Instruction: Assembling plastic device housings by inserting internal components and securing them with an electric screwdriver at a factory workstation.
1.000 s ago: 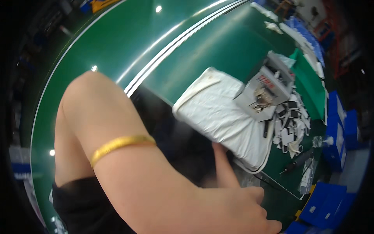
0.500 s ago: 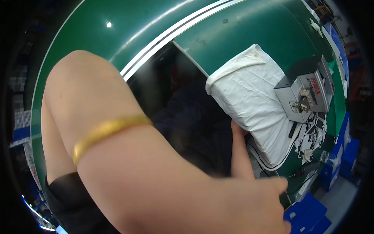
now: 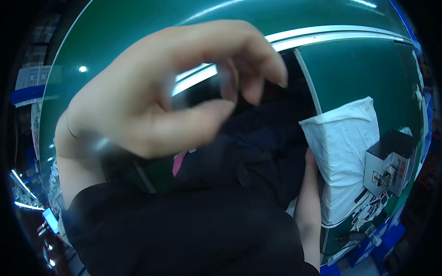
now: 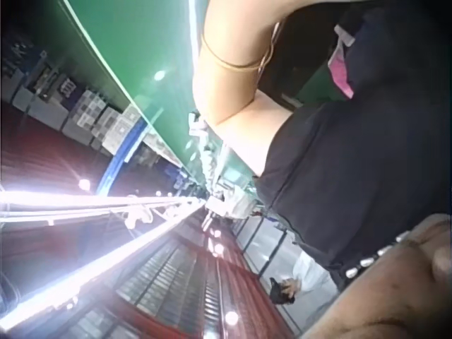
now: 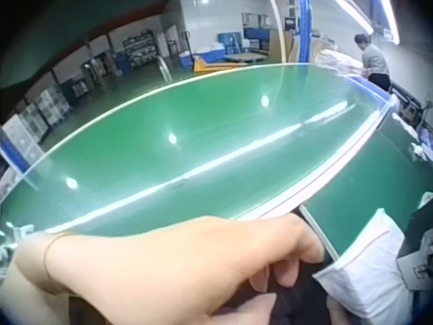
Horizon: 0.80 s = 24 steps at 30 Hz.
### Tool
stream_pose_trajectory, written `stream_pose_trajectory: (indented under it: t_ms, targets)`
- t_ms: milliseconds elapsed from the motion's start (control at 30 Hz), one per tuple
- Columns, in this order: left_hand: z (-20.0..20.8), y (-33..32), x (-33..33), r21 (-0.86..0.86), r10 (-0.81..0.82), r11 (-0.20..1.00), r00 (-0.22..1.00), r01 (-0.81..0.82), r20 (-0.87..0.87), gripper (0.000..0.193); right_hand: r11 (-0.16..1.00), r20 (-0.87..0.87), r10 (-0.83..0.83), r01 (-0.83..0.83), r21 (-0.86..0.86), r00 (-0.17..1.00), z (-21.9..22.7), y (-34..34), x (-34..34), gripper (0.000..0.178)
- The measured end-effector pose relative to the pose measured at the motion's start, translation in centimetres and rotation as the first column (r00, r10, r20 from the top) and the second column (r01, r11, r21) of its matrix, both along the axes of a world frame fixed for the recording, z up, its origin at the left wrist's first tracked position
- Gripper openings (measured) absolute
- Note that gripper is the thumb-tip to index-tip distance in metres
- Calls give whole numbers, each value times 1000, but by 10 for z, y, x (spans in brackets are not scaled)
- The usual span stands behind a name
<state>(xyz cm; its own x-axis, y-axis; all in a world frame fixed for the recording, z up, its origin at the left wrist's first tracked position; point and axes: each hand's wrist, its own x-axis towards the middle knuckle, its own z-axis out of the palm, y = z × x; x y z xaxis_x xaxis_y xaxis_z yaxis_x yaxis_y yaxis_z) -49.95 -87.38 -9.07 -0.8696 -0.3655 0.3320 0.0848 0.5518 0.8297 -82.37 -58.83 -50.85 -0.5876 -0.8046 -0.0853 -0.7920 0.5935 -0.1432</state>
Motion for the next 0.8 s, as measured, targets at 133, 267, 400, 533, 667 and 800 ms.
stream_pose_trajectory:
  t_ms: [133, 267, 400, 533, 667, 800]
  targets:
    - [-17, -10, 49, 9, 163, 986, 981, -165, 109, 35, 996, -27, 91, -91, 1, 995, 0, -2, -19, 52]
    - [-45, 11, 80, 417, 30, 892, 945, -172, 325, 32, 991, -73, 131, -131, -4, 989, 5, 5, -45, 50]
    - [-127, 52, 98, 485, -151, 837, 745, -253, 650, 39, 992, -125, 126, -129, -15, 984, 16, 25, -65, 48]
    - [-229, 98, 131, 219, -13, 850, 398, -478, 917, 86, 997, -53, 63, -64, -31, 997, 29, 5, -49, 47]
    - [-237, 113, 115, 243, -65, 861, 376, -447, 924, 105, 998, -166, 33, -23, 63, 986, 31, 12, -48, 49]
    - [-214, 107, 103, 135, -58, 948, 262, -287, 963, 91, 994, -74, -85, 89, 59, 994, 50, 6, -30, 51]
